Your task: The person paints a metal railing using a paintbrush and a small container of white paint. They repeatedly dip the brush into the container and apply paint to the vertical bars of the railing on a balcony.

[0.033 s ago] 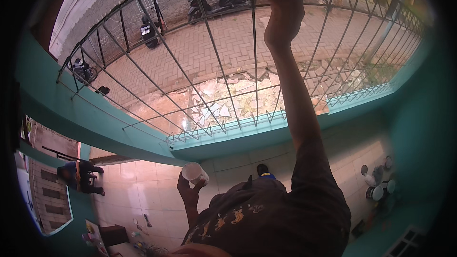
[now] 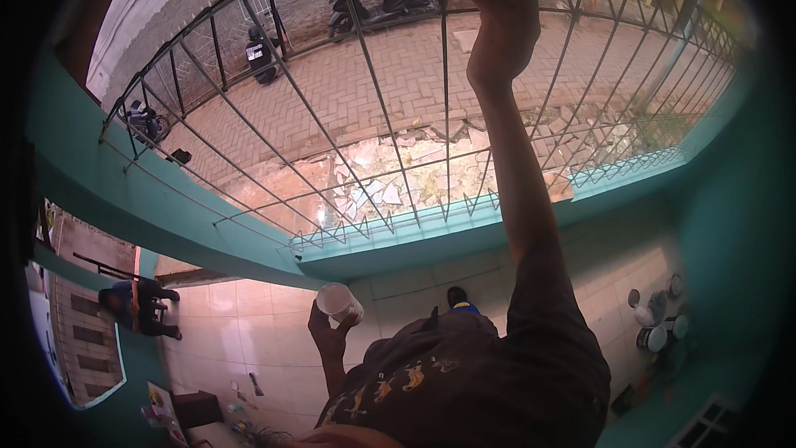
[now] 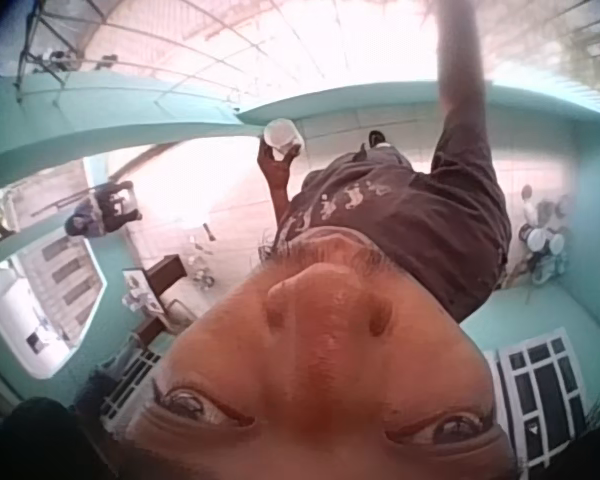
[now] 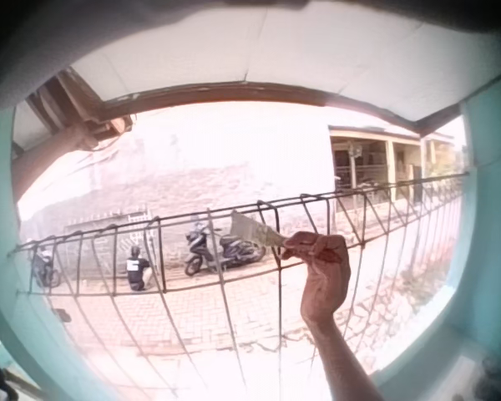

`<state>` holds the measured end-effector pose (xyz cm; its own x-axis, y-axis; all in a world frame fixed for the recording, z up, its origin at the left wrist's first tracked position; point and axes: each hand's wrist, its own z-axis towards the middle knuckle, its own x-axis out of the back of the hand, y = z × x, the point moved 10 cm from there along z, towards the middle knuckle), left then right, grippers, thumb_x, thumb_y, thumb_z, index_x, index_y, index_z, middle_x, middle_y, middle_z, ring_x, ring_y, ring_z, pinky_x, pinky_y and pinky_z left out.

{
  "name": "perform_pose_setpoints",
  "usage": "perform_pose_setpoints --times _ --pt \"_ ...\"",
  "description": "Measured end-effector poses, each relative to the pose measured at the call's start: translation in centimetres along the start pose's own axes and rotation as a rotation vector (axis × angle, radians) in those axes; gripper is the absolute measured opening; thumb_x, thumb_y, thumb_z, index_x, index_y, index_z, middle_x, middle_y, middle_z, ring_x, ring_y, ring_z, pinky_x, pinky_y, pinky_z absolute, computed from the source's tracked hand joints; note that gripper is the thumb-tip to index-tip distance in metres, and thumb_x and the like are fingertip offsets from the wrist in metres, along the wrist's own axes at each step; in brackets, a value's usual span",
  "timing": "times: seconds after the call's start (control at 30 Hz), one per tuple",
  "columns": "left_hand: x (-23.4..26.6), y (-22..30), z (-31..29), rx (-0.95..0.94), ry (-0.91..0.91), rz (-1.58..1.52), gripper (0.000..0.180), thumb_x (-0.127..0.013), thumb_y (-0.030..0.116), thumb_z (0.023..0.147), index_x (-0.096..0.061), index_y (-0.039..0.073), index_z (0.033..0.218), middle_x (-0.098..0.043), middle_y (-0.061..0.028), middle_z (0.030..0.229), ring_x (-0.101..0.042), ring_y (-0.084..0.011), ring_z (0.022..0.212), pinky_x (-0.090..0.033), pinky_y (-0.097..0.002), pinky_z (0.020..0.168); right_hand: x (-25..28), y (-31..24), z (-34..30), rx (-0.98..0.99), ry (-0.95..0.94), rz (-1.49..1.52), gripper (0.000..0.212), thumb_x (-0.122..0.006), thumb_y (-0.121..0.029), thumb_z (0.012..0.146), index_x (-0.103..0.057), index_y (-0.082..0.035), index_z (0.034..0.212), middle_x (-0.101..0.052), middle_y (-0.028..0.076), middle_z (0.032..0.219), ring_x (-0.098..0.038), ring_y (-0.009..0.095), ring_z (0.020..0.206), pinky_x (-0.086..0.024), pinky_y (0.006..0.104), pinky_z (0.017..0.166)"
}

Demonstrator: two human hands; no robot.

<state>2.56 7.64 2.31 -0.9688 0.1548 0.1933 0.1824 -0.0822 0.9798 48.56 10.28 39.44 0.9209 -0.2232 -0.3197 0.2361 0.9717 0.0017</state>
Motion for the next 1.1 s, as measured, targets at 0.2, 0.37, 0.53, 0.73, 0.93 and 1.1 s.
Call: perform_pose_setpoints --times 0.2,0.37,0.53,0.73,0.93,1.1 --pt "0.4 -1.2 -0.7 -0.013 0.005 -0.014 0.069 -0.094 0.014 0.063 -0.058 0.003 0.121 -0.066 -0.0108 0.113 -0.062 -0.0251 0.109 -0.047 -0.0410 0.099 -2.0 -0.2 1.4 -0.263 -0.051 -0.107 0.015 -0.041 -0.007 0.100 -0.050 0.001 0.108 -0.065 0.027 0.109 -0.070 0.036 0.096 -0.060 0.0456 0.082" --pt "0.3 -0.5 -0.5 -0.004 0.001 -0.021 0.068 -0.094 0.014 0.063 -0.059 0.003 0.121 -0.066 -0.0104 0.113 -0.062 -0.0247 0.109 -0.048 -0.0405 0.098 -3.1 -2.5 2.7 -0.167 0.069 -0.216 0.022 -0.050 -0.022 0.104 -0.052 0.000 0.106 -0.068 0.019 0.096 -0.069 0.022 0.070 -0.059 0.0328 0.062" --pt "0.4 0.1 -0.7 0.001 0.013 -0.021 0.068 -0.093 0.014 0.064 -0.059 0.004 0.121 -0.066 -0.0102 0.113 -0.062 -0.0238 0.108 -0.048 -0.0397 0.097 -3.8 -1.9 3.2 -0.134 0.004 -0.282 0.023 -0.050 -0.022 0.104 -0.053 0.001 0.108 -0.069 0.019 0.096 -0.070 0.023 0.071 -0.061 0.0336 0.064" --pt "0.8 -0.4 -0.8 -0.030 0.010 -0.002 0.068 -0.094 0.014 0.063 -0.059 0.003 0.121 -0.066 -0.0106 0.113 -0.062 -0.0250 0.108 -0.048 -0.0402 0.097 -4.1 -2.0 3.0 -0.108 0.135 -0.266 0.024 -0.050 -0.023 0.105 -0.053 0.001 0.110 -0.069 0.018 0.098 -0.072 0.024 0.076 -0.063 0.0358 0.068" --pt "1.1 -1.0 -0.9 -0.027 0.017 -0.017 0.068 -0.093 0.015 0.064 -0.058 0.002 0.121 -0.065 -0.0114 0.113 -0.062 -0.0257 0.109 -0.048 -0.0407 0.098 -4.6 -2.5 1.9 -0.172 0.145 -0.227 0.025 -0.050 -0.023 0.105 -0.053 0.001 0.111 -0.069 0.018 0.097 -0.072 0.024 0.076 -0.063 0.0363 0.068" --pt "1.4 -1.1 -0.9 -0.015 0.014 -0.026 0.068 -0.093 0.016 0.064 -0.058 0.002 0.120 -0.065 -0.0119 0.114 -0.062 -0.0263 0.110 -0.047 -0.0414 0.099 -4.3 -1.2 1.5 -0.134 0.211 -0.192 0.024 -0.049 -0.023 0.105 -0.051 0.000 0.111 -0.068 0.019 0.103 -0.071 0.024 0.080 -0.063 0.0361 0.070"
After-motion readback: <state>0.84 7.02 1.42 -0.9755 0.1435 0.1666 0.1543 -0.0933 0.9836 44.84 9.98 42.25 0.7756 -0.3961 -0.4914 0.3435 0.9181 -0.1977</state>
